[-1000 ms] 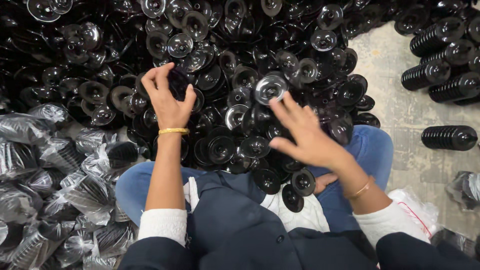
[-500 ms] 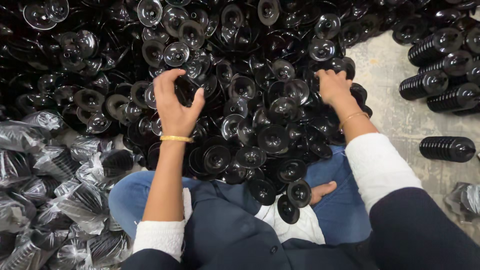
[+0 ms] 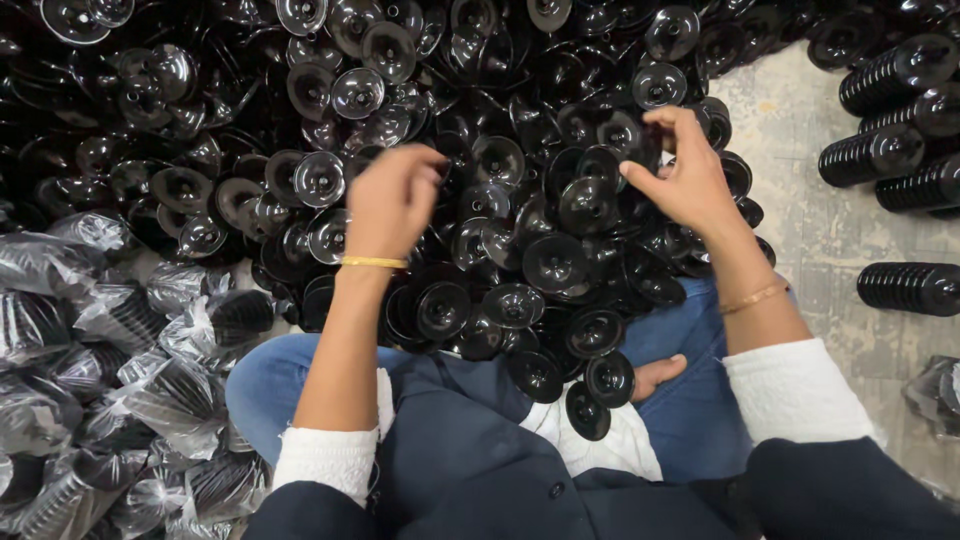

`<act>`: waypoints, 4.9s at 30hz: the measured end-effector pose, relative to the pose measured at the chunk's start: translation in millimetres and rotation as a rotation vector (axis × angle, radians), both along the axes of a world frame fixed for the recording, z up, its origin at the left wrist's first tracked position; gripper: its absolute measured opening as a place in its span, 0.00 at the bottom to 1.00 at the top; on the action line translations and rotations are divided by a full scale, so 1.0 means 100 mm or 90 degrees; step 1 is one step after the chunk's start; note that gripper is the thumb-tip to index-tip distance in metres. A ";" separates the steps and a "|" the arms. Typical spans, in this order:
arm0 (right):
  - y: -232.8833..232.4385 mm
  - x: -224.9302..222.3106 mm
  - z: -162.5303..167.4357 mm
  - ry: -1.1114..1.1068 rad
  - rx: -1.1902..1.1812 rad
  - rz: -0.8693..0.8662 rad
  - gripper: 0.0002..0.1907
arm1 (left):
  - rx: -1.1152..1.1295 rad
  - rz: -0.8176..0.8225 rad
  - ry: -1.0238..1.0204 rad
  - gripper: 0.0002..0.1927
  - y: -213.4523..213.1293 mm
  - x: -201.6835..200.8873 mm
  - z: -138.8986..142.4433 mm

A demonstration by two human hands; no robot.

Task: The person sits on the floor of a plastic packaging facility surrounded by piles of black plastic parts. They pick up bell-shaped plastic pieces one at a time and press them onto a ribbed plastic stack held in the other hand, building a nested column and setting completed stacks aside.

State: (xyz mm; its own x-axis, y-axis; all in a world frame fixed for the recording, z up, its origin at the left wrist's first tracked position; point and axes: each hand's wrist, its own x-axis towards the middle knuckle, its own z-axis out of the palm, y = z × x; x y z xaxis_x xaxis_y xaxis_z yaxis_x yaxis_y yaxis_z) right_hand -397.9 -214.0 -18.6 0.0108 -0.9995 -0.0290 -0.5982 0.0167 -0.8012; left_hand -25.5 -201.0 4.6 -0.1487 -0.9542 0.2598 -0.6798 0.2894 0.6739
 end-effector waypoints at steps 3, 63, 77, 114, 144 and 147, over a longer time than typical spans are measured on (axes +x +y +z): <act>0.07 0.10 0.10 -0.011 -0.119 0.038 0.37 | 0.025 -0.061 -0.111 0.11 0.01 -0.08 -0.17; -0.02 0.88 0.06 0.008 -0.027 0.382 0.37 | -0.081 0.147 0.163 0.26 0.03 0.36 -0.05; 0.67 0.33 0.19 -0.058 -0.104 0.151 0.15 | -0.109 0.232 0.396 0.24 0.59 0.50 -0.11; 1.17 0.47 -0.04 0.204 -0.213 0.140 0.29 | -0.046 0.184 -0.072 0.15 0.72 0.21 -0.48; 1.64 0.31 0.36 0.044 -0.021 -0.109 0.17 | -0.140 -0.050 0.155 0.31 0.51 0.53 -0.30; 1.91 0.48 0.27 0.208 -0.094 0.063 0.39 | -0.173 0.044 0.152 0.31 0.56 0.56 -0.38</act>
